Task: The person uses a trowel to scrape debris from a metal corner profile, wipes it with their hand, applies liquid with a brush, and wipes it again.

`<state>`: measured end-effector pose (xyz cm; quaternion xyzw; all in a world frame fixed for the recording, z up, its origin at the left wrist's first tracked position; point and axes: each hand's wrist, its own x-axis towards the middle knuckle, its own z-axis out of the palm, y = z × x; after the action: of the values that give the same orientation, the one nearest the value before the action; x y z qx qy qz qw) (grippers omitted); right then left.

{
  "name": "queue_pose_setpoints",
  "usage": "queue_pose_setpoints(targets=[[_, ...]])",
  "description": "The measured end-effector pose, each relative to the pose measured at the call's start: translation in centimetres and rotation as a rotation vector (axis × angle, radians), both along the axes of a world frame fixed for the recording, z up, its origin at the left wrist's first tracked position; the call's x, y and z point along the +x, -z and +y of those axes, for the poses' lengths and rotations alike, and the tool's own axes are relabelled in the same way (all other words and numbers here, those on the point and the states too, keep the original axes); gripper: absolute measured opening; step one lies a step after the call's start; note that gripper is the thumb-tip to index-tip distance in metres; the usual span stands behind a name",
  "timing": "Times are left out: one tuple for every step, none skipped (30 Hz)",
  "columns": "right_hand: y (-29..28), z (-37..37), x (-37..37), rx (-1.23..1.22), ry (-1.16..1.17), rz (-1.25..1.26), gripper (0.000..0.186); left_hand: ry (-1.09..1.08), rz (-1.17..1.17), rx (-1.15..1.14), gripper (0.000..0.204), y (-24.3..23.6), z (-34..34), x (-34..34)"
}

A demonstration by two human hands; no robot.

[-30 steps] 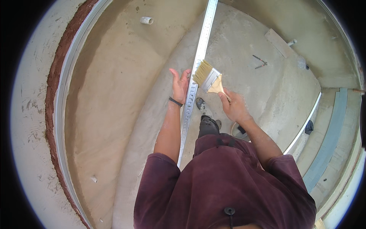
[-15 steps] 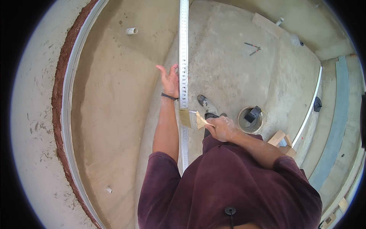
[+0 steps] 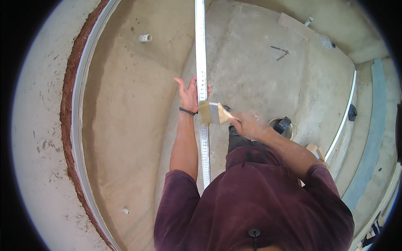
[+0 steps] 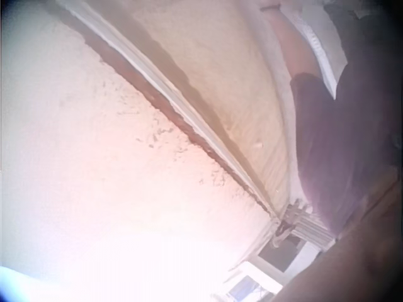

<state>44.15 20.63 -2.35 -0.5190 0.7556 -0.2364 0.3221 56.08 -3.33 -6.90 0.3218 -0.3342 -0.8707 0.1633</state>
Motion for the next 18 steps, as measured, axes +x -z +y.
queue_pose_setpoints(targets=[[-2.1, -2.8, -2.9, -0.1, 0.142, 0.037, 0.029, 0.001, 0.014, 0.029, 0.113, -0.4, -0.1, 0.2], [-0.9, -5.5, -6.2, -0.275, 0.307, 0.106, 0.029, 0.02, 0.041, 0.055, 0.114, -1.2, 0.0, -0.5], [-1.5, -6.1, -6.6, -0.223, 0.309, 0.117, 0.029, 0.035, 0.044, 0.06, 0.114, -1.2, 0.4, -0.6], [-2.9, -7.2, -6.9, -0.183, 0.307, 0.123, 0.029, 0.044, 0.045, 0.052, 0.115, -1.6, 0.4, -0.6], [-3.7, -7.9, -6.9, -0.144, 0.305, 0.129, 0.029, 0.053, 0.046, 0.044, 0.116, -1.9, 0.5, -0.4], [-3.3, -6.2, -4.8, -0.065, 0.233, 0.106, 0.029, 0.009, 0.072, 0.035, 0.117, -1.3, 0.4, -0.1], [-2.5, -3.0, -1.5, 0.018, 0.161, 0.087, 0.029, 0.021, 0.071, 0.023, 0.117, -1.0, -0.1, -0.1], [-2.1, -0.2, 0.9, 0.14, 0.024, 0.057, 0.029, 0.038, 0.067, 0.014, 0.118, -0.6, -0.4, -0.1], [-2.3, 1.3, 2.5, 0.264, -0.115, 0.013, 0.029, 0.053, 0.05, 0.008, 0.118, -0.2, -0.5, 0.5], [-2.0, 1.6, 2.2, 0.229, -0.106, 0.035, 0.029, 0.059, 0.036, -0.018, 0.117, 0.4, -0.6, 0.7], [-1.8, 1.5, 1.5, 0.194, -0.096, 0.057, 0.029, 0.065, 0.02, -0.045, 0.116, 0.9, -0.7, 0.8], [-1.8, 1.1, 0.7, 0.161, -0.083, 0.078, 0.029, 0.074, 0.005, -0.07, 0.115, 1.4, -0.7, 0.7], [-2.2, -0.7, -1.3, 0.069, 0.062, 0.026, 0.029, 0.095, 0.011, -0.069, 0.113, 1.7, -0.5, 0.8], [-2.8, -2.6, -3.4, -0.027, 0.207, -0.017, 0.029, 0.117, 0.024, -0.073, 0.111, 1.5, -0.5, 0.7], [-3.0, -3.4, -3.6, -0.023, 0.218, 0.024, 0.029, 0.134, 0.04, -0.075, 0.109, 1.4, -0.4, 0.5], [-3.2, -4.1, -3.3, -0.02, 0.228, 0.066, 0.029, 0.158, 0.078, -0.038, 0.094, 1.0, -0.2, 0.4], [-3.3, -4.3, -3.0, -0.018, 0.237, 0.108, 0.029, 0.128, 0.032, -0.073, 0.089, 1.4, 0.4, 0.4], [-3.1, -2.8, -1.1, 0.073, 0.14, 0.092, 0.029, 0.087, -0.007, -0.12, 0.083, 1.7, 0.5, 0.1]])
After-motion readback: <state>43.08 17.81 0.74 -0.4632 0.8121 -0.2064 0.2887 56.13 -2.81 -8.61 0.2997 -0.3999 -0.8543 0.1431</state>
